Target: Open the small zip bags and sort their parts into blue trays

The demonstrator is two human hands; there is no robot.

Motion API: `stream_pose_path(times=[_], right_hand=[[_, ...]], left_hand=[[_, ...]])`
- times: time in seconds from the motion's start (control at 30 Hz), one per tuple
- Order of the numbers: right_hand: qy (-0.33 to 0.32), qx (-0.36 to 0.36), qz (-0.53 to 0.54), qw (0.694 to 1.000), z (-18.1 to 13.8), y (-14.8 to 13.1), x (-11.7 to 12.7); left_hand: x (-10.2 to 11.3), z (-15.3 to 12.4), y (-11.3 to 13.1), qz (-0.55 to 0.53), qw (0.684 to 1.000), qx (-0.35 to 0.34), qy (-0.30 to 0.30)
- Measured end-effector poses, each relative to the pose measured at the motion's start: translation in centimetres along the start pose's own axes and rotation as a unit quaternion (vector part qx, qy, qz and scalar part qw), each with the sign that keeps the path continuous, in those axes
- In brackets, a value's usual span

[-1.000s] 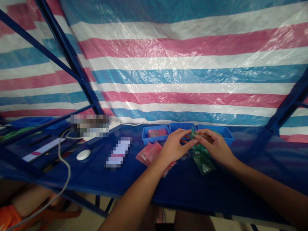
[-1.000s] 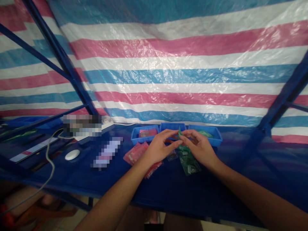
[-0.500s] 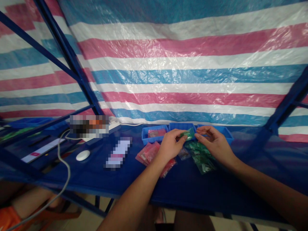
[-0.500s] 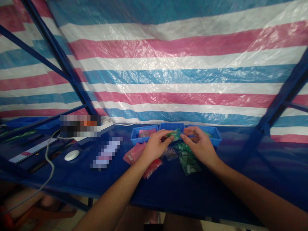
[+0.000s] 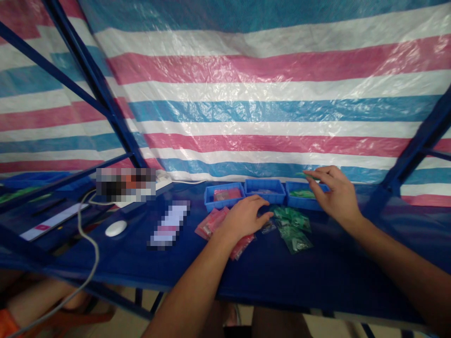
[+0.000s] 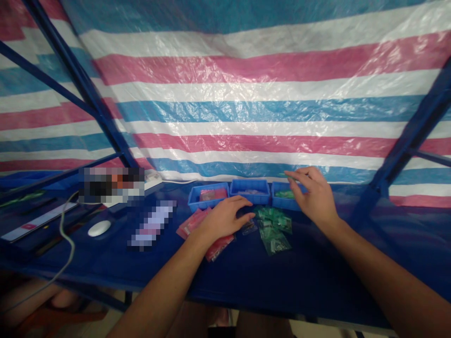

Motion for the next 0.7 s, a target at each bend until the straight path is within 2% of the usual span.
stream_pose_path(times=[0.07, 0.23, 0.33, 0.47, 0.57, 0.7], right_hand=[[-0.030, 0.034, -0.052, 0.998, 0.1, 1.0, -0.4], [-0.179, 0.054, -0.089, 0.978, -1.0, 2.3, -3.4], [-0.174, 0.049, -0.063, 0.982, -1.2, 0.6, -3.4], [-0.174, 0.059, 0.039, 0.982, -1.6, -3.4, -3.1], [-0.243, 0.080, 0.086, 0.963, -2.8, -5.9, -4.4], [-0.338, 0.082, 0.085, 0.934, -4.8, -6.6, -6.6]], left_hand=[[-0.6, -0.2, -0.2, 0.005, 1.000, 0.002, -0.030], [-1.2, -0.3, -0.4, 0.009, 0.997, 0.016, -0.068], [-1.3, -0.1, -0.2, -0.013, 0.997, 0.010, -0.079], [-1.3, 0.1, 0.1, -0.064, 0.995, 0.006, -0.071], [-1.1, 0.0, 0.3, -0.080, 0.995, -0.003, -0.050], [-0.9, 0.0, 0.3, -0.077, 0.996, -0.008, -0.035]])
Point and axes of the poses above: each hand's wrist, its own z-axis towards the middle knuckle, its own x-axis out of the back of the hand, y = z × x, the point moved 7 cm from there along z, towards the middle knuckle, and after that the axes turned 3 degrees about y, right-handed, at the moved point
